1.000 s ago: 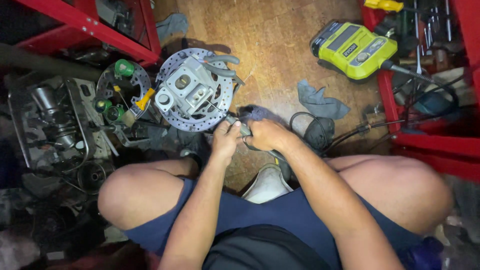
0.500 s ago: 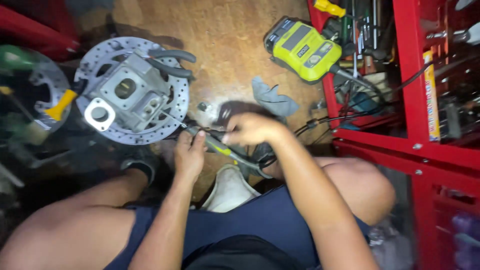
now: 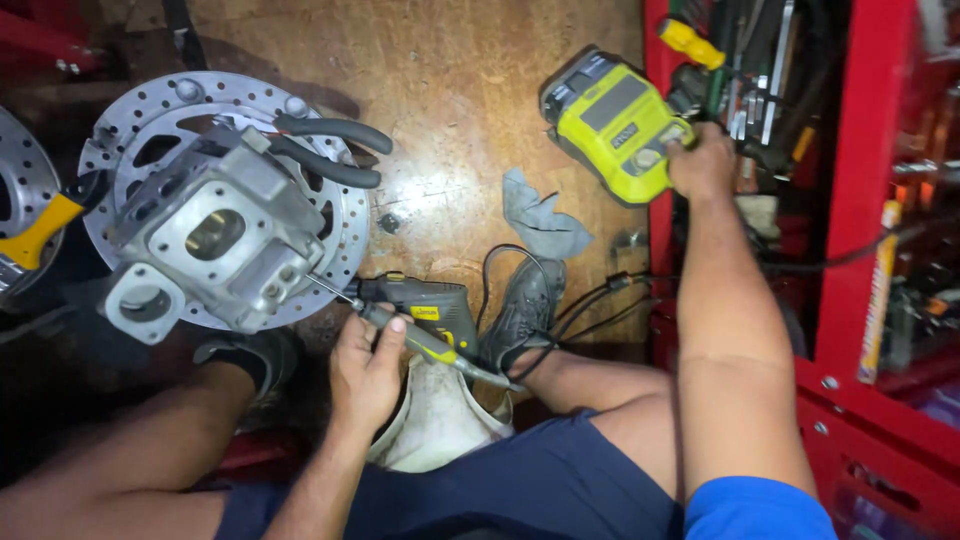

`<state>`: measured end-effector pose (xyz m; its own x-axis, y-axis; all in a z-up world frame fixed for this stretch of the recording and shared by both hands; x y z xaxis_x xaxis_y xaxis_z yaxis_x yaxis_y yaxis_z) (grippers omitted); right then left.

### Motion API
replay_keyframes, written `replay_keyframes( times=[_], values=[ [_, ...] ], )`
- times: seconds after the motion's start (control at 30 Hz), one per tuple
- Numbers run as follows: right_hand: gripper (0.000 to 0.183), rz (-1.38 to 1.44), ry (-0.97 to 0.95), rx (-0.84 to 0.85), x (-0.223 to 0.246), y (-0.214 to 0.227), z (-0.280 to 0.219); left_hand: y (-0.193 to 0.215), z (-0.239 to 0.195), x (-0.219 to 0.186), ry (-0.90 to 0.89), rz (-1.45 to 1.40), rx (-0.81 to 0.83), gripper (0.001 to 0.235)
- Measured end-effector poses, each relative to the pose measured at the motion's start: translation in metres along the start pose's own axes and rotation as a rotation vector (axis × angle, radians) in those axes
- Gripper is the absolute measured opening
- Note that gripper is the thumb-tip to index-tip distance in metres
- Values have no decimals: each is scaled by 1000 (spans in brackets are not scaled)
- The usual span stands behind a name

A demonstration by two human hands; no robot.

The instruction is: Cleaning and grinding the ports of a motorcycle cylinder head using a rotary tool

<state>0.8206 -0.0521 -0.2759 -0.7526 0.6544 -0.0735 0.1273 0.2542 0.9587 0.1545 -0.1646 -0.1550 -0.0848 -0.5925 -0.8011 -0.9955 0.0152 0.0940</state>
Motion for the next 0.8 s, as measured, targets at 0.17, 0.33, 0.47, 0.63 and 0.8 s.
replay_keyframes(
  times=[0.17, 0.33, 0.47, 0.63, 0.8],
  values=[
    [57, 137, -157, 102, -6, -10, -10, 0, -4, 8, 7, -73, -16, 28],
    [57, 152, -131, 108, 22, 27, -36, -4, -4, 9, -8, -86, -18, 24],
    [43, 54, 4, -60, 30, 35, -32, -6, -7, 2, -30, -95, -21, 22],
    [39, 40, 166, -165, 40, 42, -33, -9, -7, -2, -48, -105, -54, 21],
    [54, 6, 396, -351, 121, 99, -97, -11, -1, 10, -39, -116, -136, 16]
  ],
)
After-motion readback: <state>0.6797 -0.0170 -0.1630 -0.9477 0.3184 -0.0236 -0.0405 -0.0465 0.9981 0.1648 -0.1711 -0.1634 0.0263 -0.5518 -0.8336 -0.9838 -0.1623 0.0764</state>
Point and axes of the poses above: each hand's wrist, its own z-axis towards the middle knuckle, its own y-axis out of the back of the hand, x = y × z, the point moved 10 cm from there along z, towards the middle knuckle, and after that the axes turned 7 degrees about -z, right-handed, at the moved point
